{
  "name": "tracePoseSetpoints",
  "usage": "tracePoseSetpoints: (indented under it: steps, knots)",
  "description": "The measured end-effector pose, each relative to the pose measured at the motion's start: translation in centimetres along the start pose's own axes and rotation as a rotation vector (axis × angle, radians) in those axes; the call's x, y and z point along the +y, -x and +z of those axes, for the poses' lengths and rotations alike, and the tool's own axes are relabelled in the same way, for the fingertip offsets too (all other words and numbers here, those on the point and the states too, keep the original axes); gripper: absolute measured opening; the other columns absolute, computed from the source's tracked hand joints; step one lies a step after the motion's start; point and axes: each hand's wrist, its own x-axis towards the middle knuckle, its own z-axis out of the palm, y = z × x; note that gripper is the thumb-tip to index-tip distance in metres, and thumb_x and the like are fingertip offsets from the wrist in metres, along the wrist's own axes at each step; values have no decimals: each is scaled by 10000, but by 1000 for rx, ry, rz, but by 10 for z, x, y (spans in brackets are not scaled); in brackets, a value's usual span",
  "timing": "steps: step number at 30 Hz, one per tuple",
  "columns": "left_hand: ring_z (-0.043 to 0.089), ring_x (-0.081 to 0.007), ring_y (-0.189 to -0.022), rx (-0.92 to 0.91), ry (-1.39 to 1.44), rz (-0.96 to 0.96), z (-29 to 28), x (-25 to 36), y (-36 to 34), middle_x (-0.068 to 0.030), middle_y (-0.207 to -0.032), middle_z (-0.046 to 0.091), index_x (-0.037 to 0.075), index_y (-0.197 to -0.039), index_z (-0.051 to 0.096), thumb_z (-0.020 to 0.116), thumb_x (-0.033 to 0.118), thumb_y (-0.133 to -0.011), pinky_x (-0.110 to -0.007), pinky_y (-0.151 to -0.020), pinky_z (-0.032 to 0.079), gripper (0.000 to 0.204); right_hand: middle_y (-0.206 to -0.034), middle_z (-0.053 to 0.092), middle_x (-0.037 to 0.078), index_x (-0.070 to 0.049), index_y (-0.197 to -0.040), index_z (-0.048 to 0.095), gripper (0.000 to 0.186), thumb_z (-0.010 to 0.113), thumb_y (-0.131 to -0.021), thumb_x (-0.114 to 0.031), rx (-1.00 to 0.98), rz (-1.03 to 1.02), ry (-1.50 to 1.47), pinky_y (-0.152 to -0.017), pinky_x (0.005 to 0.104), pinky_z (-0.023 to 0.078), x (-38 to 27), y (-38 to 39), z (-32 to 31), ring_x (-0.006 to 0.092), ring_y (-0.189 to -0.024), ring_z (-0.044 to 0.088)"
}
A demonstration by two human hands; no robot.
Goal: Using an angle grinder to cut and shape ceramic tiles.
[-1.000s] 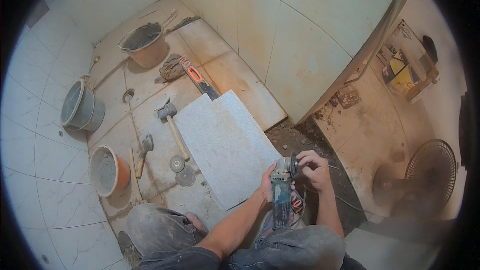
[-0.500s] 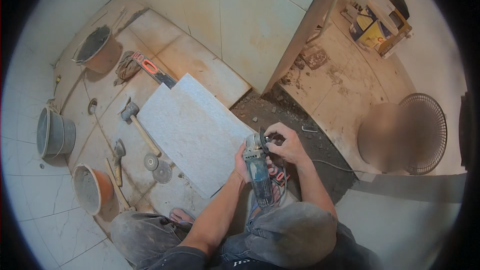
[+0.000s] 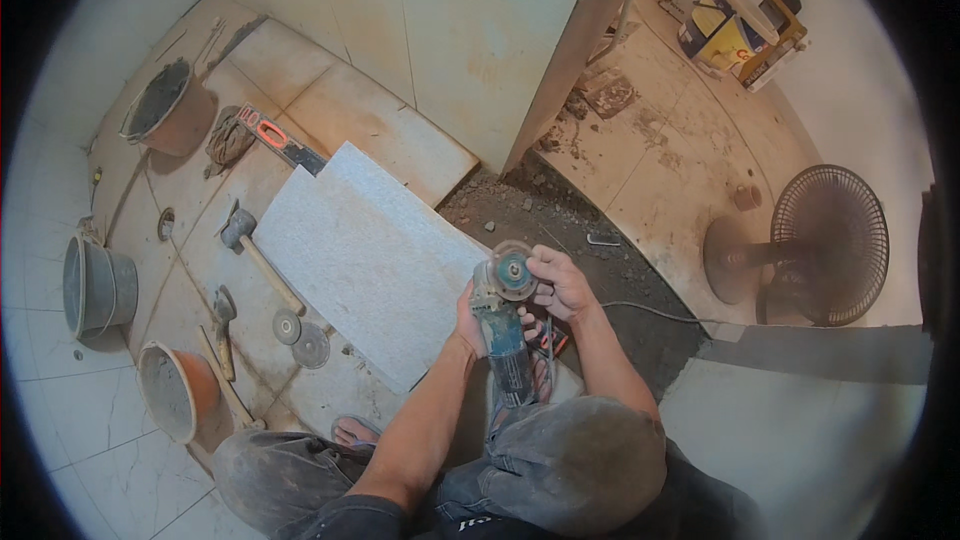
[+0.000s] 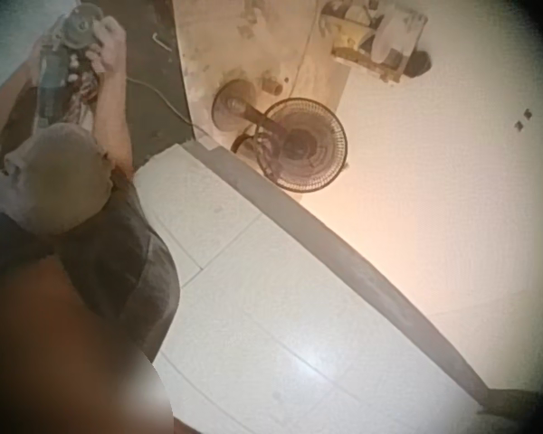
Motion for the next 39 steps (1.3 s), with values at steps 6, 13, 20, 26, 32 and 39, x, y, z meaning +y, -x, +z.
tracePoseSetpoints:
  steps: [6, 13, 20, 26, 32, 39]
  knots:
    - [701, -464, -887, -71, 167, 25, -35, 11, 16, -228, -989, 697, -24, -1176, 662, 303, 777, -976, -702, -918, 535, 900, -626, 406, -90, -213, -850, 552, 208, 668, -1021, -239, 254, -317, -384, -434, 249, 264, -22, -32, -35, 47, -482, 357]
    - [709, -401, -882, -121, 85, 111, -18, -1, 12, -217, -957, 708, -60, -1161, 651, 333, 793, -946, -604, -902, 572, 935, -636, 350, -77, -137, -1126, 661, 160, 585, -1058, -259, 632, -237, -315, -405, 253, 246, -54, -69, -191, 64, -476, 338]
    - [698, -404, -878, -95, 6, 258, -17, 11, 23, -212, -934, 714, 3, -1147, 676, 319, 672, -1012, -576, -876, 569, 770, -683, 419, -77, -128, -1091, 720, 225, 614, -1049, -322, 362, -134, 400, -438, 246, 261, -38, -34, -50, 44, -525, 368]
    - [724, -397, -1019, -313, 155, 430, -10, 40, 12, -239, -1090, 725, -56, -1215, 660, 307, 651, -1024, -543, -946, 584, 813, -984, 707, 61, 19, -1145, 696, 384, 712, -968, -322, -114, -84, 846, -859, 323, 526, 25, -8, 30, 156, -942, 654]
    - [695, -346, -1192, -5, -95, 639, 2, 71, 27, -212, -1238, 728, -5, -1288, 672, 326, 487, -1078, -472, -1068, 530, 636, -931, 704, 79, 13, -1091, 692, 567, 885, -769, -411, -196, -56, 901, -817, 353, 533, 24, -10, 85, 180, -862, 657]
    - [749, -320, -835, 1447, -1268, 1437, -27, 144, 127, -180, -900, 770, 54, -1033, 784, 604, 189, -947, -415, -790, 572, 241, -905, 740, 123, 17, -1049, 721, 573, 909, -715, -410, -18, -119, 979, -804, 391, 543, 29, -20, 83, 262, -819, 700]
